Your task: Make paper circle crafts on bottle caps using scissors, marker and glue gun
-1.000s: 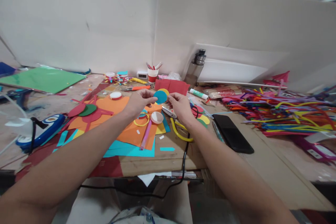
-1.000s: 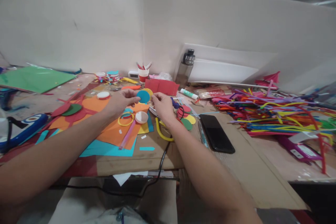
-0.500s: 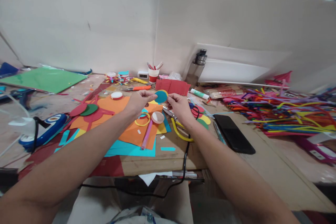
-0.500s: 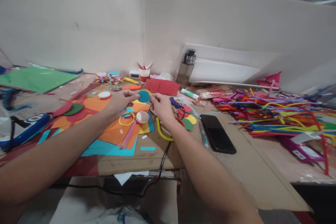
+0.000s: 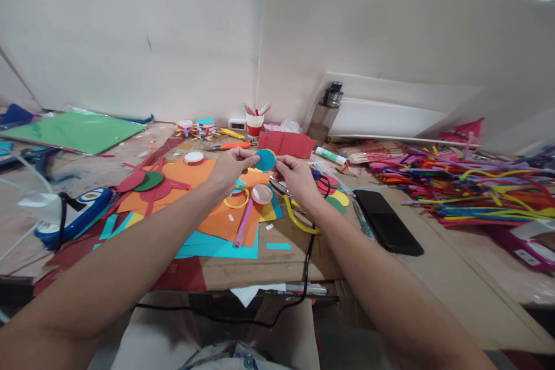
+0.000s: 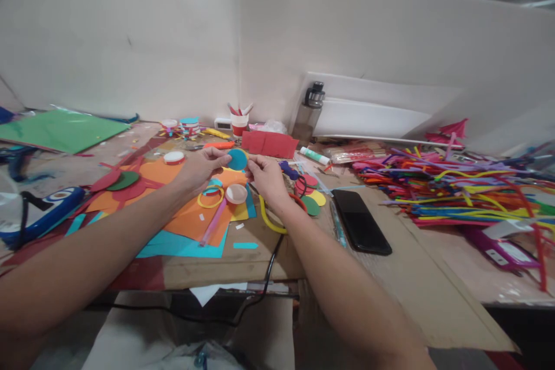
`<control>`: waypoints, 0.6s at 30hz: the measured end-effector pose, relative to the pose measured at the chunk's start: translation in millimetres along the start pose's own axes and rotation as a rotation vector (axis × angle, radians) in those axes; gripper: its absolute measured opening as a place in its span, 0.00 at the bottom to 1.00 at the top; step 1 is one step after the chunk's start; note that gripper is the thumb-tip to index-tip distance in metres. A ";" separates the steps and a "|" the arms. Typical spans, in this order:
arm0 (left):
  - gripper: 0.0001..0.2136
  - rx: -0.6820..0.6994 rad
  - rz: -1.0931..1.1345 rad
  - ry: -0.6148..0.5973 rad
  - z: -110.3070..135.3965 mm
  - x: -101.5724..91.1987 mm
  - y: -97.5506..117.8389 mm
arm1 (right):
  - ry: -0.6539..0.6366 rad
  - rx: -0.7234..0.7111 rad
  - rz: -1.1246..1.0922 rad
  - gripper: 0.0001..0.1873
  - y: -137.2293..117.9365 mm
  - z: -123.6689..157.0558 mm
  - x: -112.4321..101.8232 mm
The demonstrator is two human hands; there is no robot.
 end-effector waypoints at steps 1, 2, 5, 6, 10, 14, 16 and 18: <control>0.18 0.011 -0.001 0.007 0.1 -0.2 0.6 | -0.007 0.001 -0.010 0.16 -0.6 0.6 0.1; 0.18 0.023 -0.003 0.015 0.2 -0.3 1.2 | -0.014 0.001 -0.023 0.18 -1.6 1.3 0.3; 0.17 0.042 -0.014 0.032 0.7 0.3 2.7 | -0.028 0.000 -0.034 0.21 -5.9 3.6 1.3; 0.17 0.041 -0.022 0.035 0.9 0.6 3.0 | -0.024 -0.003 -0.017 0.21 -7.3 4.3 1.6; 0.19 0.034 -0.042 0.046 2.5 1.0 4.1 | 0.023 -0.008 0.066 0.18 -10.7 5.7 3.1; 0.20 -0.022 -0.079 -0.085 3.5 3.8 1.2 | 0.061 0.015 0.053 0.17 -9.2 5.7 2.8; 0.17 -0.041 -0.127 -0.178 4.1 6.3 -1.0 | 0.060 0.005 0.065 0.16 -9.6 5.8 2.1; 0.15 -0.033 -0.150 -0.208 4.5 7.3 -1.9 | 0.060 -0.015 0.098 0.14 -11.2 6.2 1.2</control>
Point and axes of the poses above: each hand's wrist, its own z-axis away from the middle knuckle, its own x-axis out of the palm, y = z × x, the point moved 4 cm from there along -z, towards the middle knuckle, and after that the axes turned 9 degrees about z, right-handed, at the moved point
